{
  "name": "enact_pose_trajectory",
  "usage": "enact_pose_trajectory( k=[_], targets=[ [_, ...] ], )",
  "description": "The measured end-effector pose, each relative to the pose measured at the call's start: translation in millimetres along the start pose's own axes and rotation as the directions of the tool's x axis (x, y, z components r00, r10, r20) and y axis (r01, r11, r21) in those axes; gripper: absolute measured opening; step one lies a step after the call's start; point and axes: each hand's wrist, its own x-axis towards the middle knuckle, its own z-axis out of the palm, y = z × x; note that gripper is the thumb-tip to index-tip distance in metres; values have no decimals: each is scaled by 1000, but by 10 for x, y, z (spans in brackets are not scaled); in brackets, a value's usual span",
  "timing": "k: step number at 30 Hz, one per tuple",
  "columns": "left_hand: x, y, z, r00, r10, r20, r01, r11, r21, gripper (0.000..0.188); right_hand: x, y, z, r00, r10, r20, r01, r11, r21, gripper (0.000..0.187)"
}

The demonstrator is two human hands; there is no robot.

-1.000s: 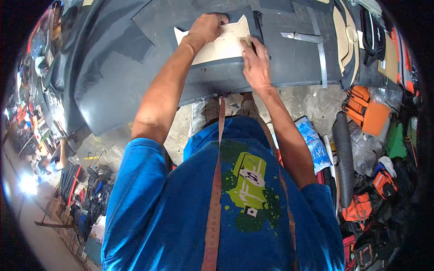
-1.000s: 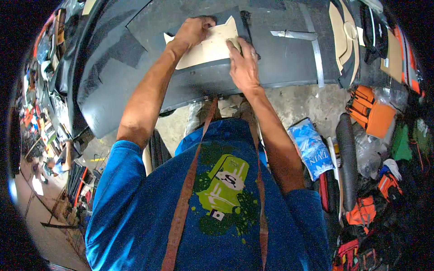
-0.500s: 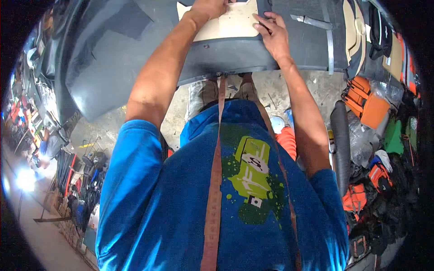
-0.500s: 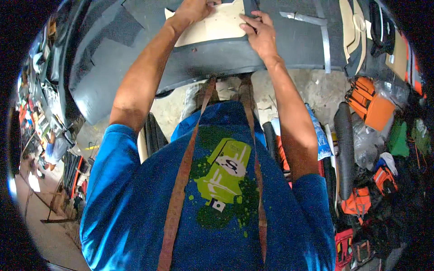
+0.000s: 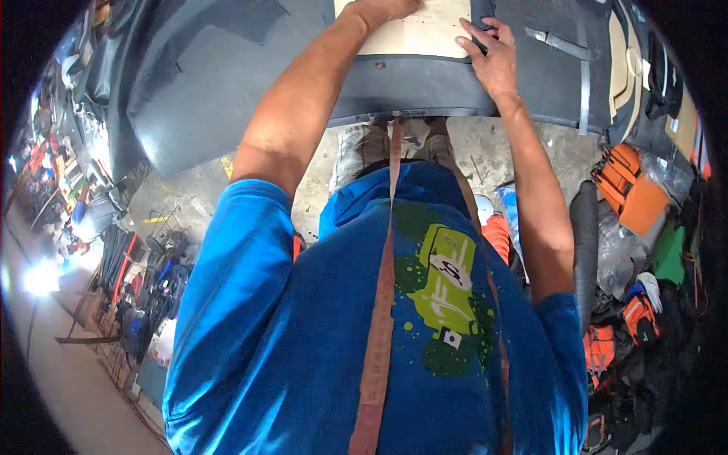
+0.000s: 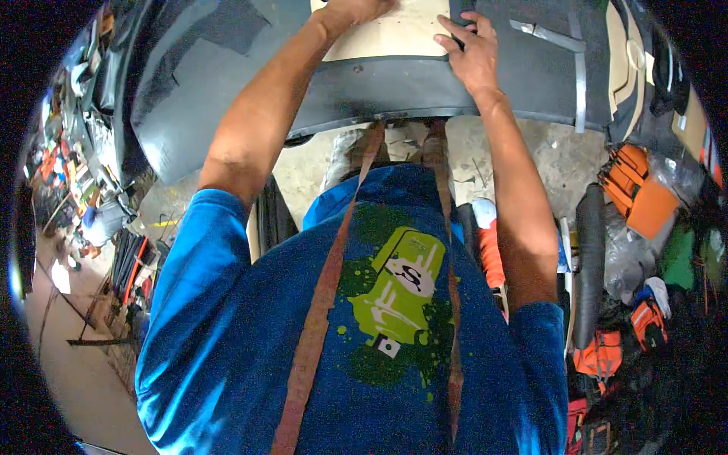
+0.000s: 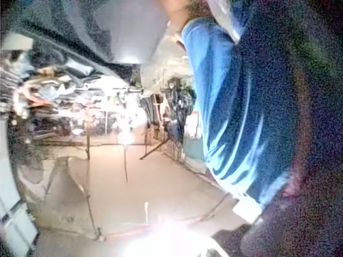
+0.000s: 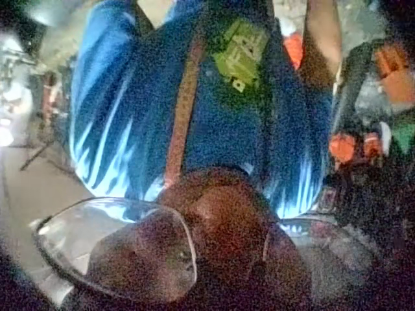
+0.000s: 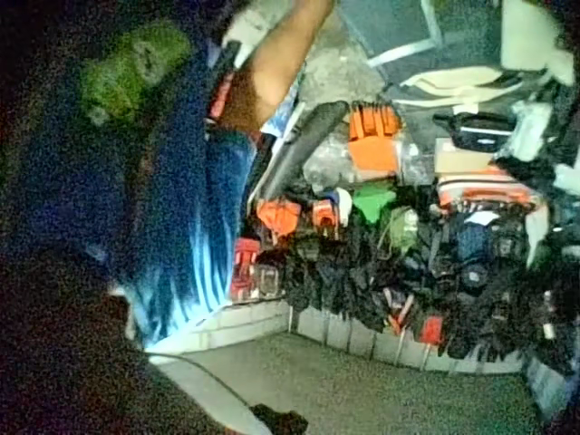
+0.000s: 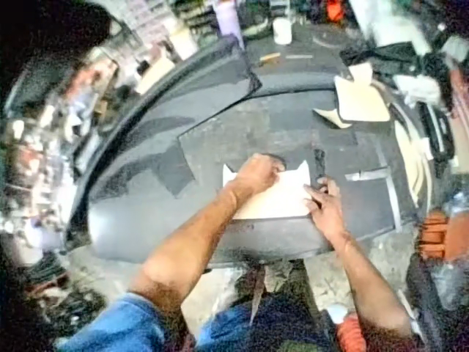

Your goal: Trimming and fitting material onto a large component using a utility knife.

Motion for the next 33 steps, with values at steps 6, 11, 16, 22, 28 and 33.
enact_pose_trajectory(
  k=[6,11,16,22,28,33],
  targets=[
    [-529,-480,232,914,384,134,-339,539,771,35,129,-118,191,996,-82,30,81,997,16,35],
    [-623,455,-755,945,-326,16,320,915,-246,40,60,-40,19,999,-23,44,26,998,-64,34],
    [-1289,340,-630,965,-260,-40,259,966,-19,44,67,-18,24,999,-26,43,31,993,-118,32],
    [-1347,302,-535,959,-283,-16,281,956,-81,49,83,-95,-123,999,-35,40,39,991,-124,34],
    [-1028,588,-559,966,-259,-14,259,966,4,49,1,-27,-323,965,262,-28,-253,952,173,32],
    [-1056,616,-802,961,-268,65,253,950,181,51,-203,-196,-351,863,505,-20,-481,833,273,32]
  ],
)
